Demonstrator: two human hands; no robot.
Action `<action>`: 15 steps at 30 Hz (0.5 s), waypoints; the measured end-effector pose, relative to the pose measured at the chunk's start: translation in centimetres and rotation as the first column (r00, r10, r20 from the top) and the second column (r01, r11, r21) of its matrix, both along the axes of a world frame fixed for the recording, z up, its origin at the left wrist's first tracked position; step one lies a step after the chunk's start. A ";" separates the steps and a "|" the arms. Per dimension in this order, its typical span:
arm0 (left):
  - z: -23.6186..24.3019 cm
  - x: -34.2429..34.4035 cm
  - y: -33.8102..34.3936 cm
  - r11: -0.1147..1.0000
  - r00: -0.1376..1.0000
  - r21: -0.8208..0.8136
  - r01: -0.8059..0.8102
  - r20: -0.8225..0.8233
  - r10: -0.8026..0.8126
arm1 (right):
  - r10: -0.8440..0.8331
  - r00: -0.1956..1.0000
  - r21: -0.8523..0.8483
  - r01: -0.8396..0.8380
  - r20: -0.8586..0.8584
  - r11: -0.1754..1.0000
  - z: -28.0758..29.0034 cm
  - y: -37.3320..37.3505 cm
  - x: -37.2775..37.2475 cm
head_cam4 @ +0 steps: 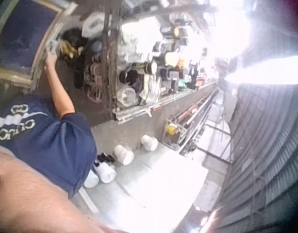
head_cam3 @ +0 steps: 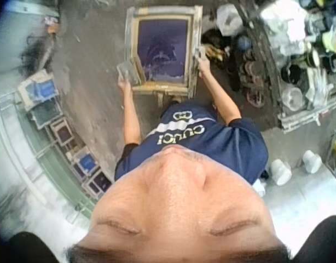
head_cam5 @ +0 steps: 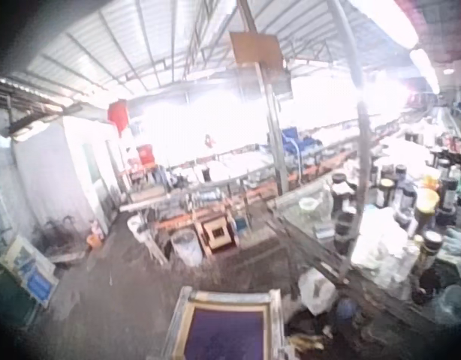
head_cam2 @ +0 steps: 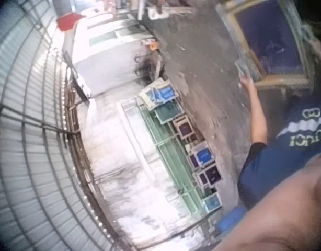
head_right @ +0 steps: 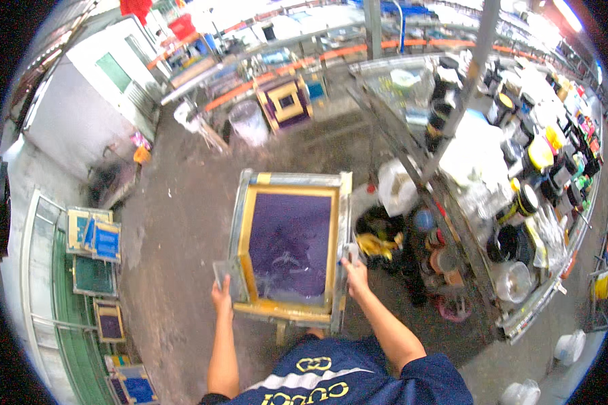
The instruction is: The person performs screen printing on a conveyor belt, using a squeegee to pull purple ink across a screen frame onto fabric pieces. The person briefly lifts the screen to inspect the printed fabric, then continues printing on subsequent pieces.
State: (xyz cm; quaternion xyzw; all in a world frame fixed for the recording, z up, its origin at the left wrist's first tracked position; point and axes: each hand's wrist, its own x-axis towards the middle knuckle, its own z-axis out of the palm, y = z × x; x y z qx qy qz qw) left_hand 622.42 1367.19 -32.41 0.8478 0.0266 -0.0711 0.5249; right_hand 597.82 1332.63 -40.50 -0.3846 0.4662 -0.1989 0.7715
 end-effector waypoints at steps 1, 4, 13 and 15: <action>0.9 2.6 2.2 0.996 0.998 -0.089 0.011 -0.061 -0.016 | 0.041 0.995 0.006 -0.040 -0.087 0.999 1.2 0.9 3.4; 3.6 9.6 7.5 0.999 0.966 -0.051 0.013 -0.259 -0.026 | 0.127 0.991 0.038 -0.125 -0.039 0.991 4.9 2.7 13.0; 12.0 26.7 5.0 0.910 0.960 -0.415 0.011 -0.250 -0.125 | 0.179 0.972 -0.296 -0.129 0.150 0.946 15.8 -1.3 31.3; 13.9 30.9 1.0 0.881 0.966 -0.471 0.042 -0.204 -0.156 | 0.185 0.969 -0.241 -0.142 0.165 0.960 17.6 -4.6 34.2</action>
